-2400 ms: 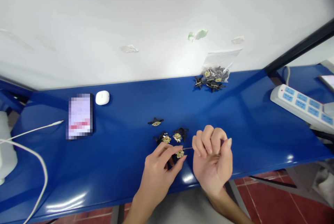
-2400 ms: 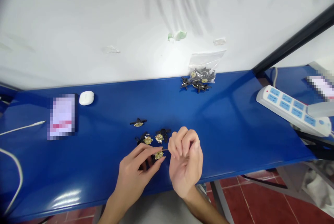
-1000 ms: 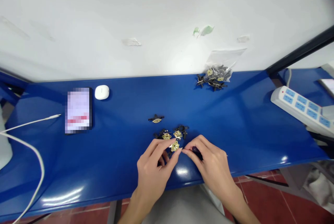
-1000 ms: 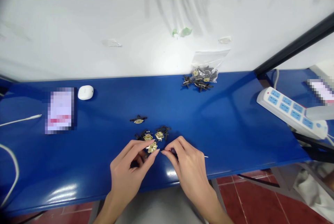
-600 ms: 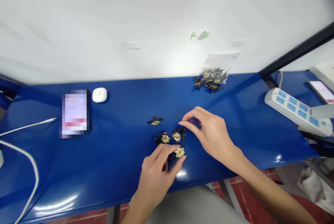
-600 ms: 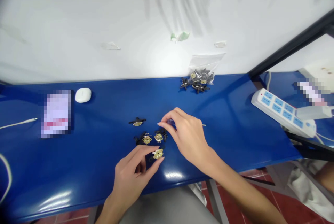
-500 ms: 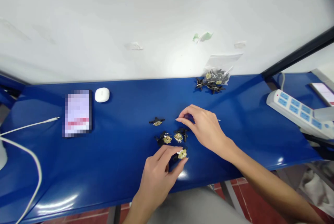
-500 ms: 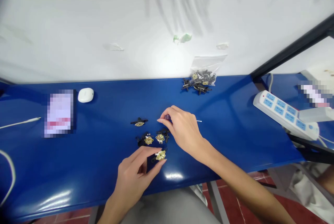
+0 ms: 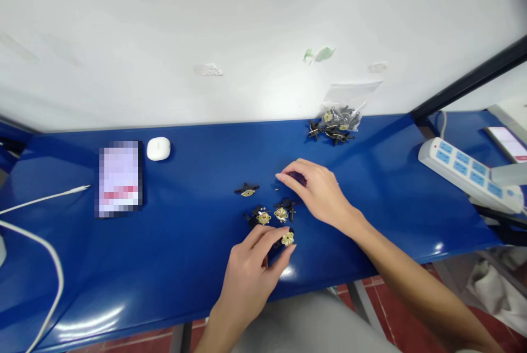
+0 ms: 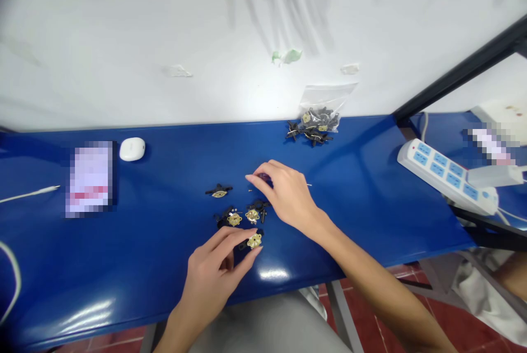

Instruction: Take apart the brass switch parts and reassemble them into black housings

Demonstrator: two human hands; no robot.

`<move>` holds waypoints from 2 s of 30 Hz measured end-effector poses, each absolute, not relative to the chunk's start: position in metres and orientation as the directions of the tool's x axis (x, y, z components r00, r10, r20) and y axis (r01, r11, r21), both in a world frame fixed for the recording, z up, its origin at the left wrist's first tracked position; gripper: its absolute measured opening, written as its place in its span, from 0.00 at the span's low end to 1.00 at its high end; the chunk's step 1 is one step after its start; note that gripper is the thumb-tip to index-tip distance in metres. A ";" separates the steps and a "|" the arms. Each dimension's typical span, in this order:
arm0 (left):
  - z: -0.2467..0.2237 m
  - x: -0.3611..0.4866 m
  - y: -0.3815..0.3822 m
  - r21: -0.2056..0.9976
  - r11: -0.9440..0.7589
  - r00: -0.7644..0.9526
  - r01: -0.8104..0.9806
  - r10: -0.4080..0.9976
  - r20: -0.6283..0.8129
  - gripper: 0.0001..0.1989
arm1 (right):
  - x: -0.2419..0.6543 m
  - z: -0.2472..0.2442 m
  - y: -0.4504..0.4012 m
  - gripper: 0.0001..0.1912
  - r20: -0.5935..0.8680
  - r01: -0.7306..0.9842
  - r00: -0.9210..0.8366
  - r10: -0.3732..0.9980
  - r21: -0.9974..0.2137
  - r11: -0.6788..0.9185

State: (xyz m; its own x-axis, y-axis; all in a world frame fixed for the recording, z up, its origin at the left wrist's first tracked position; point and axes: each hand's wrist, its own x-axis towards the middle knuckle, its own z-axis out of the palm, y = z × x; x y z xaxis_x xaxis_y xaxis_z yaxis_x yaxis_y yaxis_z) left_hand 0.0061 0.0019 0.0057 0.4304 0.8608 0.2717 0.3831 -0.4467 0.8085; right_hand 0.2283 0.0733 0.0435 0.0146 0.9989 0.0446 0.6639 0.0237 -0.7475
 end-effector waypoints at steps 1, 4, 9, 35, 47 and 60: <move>0.006 0.006 0.002 0.810 -0.443 0.429 0.383 0.862 0.269 0.11 | 0.232 0.049 0.070 0.19 0.057 0.619 0.037 0.998 -0.785 0.022; 0.006 0.006 0.001 0.813 -0.430 0.424 0.393 0.869 0.255 0.12 | 0.240 0.070 0.056 0.21 0.077 0.419 0.115 0.990 -0.908 0.022; 0.007 0.006 0.002 0.806 -0.426 0.424 0.412 0.872 0.244 0.10 | 0.225 0.091 0.025 0.30 0.054 -0.094 0.160 0.986 -0.993 0.070; 0.008 0.007 0.005 0.756 -0.489 0.442 0.436 0.848 0.293 0.09 | 0.173 0.049 -0.016 0.14 0.080 -0.583 0.157 0.984 -0.797 0.157; 0.011 0.007 0.005 0.756 -0.472 0.457 0.454 0.851 0.257 0.10 | 0.168 0.049 -0.012 0.29 0.044 -0.599 0.125 0.991 -0.793 0.110; 0.006 0.005 0.003 0.761 -0.475 0.459 0.443 0.849 0.262 0.07 | 0.165 0.047 -0.007 0.27 0.066 -0.649 0.099 0.993 -0.752 0.115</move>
